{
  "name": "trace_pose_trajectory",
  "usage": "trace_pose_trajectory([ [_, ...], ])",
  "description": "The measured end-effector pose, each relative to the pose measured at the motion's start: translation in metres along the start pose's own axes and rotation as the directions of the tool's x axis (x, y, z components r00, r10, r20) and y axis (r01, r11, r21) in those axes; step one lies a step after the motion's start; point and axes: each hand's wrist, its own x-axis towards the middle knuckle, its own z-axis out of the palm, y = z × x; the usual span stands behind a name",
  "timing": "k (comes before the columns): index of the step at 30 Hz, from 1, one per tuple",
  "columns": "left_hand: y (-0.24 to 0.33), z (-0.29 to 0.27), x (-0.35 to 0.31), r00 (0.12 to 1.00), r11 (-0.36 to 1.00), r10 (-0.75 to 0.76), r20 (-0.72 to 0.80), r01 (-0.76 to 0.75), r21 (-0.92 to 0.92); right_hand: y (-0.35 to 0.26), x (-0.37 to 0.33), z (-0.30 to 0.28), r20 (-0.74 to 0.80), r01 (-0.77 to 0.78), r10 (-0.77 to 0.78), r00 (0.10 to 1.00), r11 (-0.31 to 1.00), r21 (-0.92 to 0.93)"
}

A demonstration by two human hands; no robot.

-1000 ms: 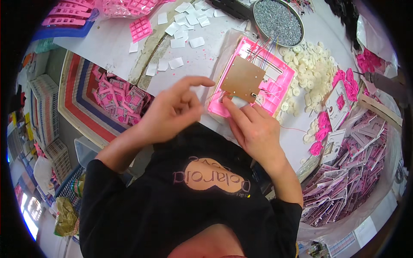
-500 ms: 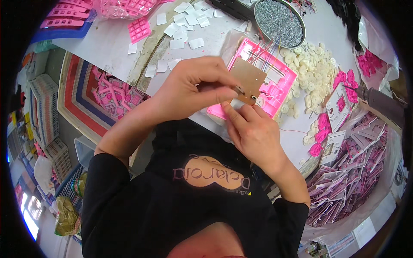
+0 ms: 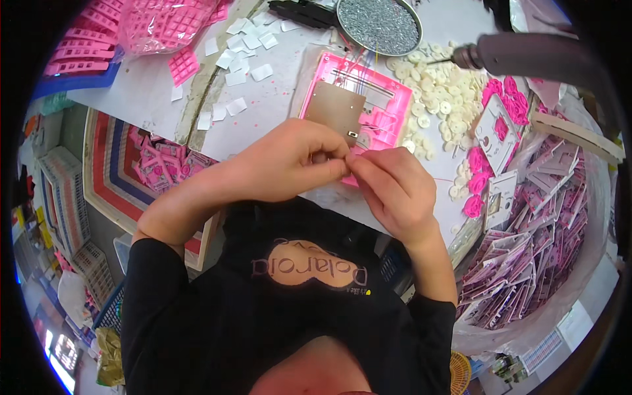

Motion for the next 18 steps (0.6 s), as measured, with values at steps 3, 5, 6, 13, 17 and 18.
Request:
trace_pose_trajectory([
  [3, 0.01, 0.001, 0.005, 0.988, 0.949, 0.109, -0.111, -0.07, 0.308, 0.003, -0.005, -0.006, 0.004, -0.136, 0.137, 0.991, 0.987, -0.09],
  [5, 0.002, 0.005, 0.005, 0.942, 0.871, 0.294, -0.163, -0.193, 0.453, 0.0, -0.013, -0.011, 0.081, -0.257, 0.264, 0.961, 0.962, -0.089],
  [6, -0.005, 0.007, 0.005, 0.905, 0.816, 0.385, -0.179, -0.244, 0.523, -0.006, -0.022, -0.015, 0.154, -0.311, 0.322, 0.934, 0.946, -0.087],
  [13, -0.035, 0.034, -0.003, 0.895, 0.651, 0.437, 0.086, -0.381, 0.656, -0.025, -0.034, -0.003, 0.272, -0.29, 0.365, 0.89, 0.915, -0.279],
  [17, -0.041, 0.032, -0.001, 0.885, 0.616, 0.45, 0.119, -0.404, 0.677, -0.005, -0.048, 0.004, 0.179, -0.334, 0.339, 0.924, 0.941, -0.056],
  [18, -0.041, 0.032, -0.001, 0.88, 0.609, 0.458, 0.126, -0.414, 0.677, -0.001, -0.054, 0.004, 0.165, -0.363, 0.361, 0.918, 0.932, -0.018],
])
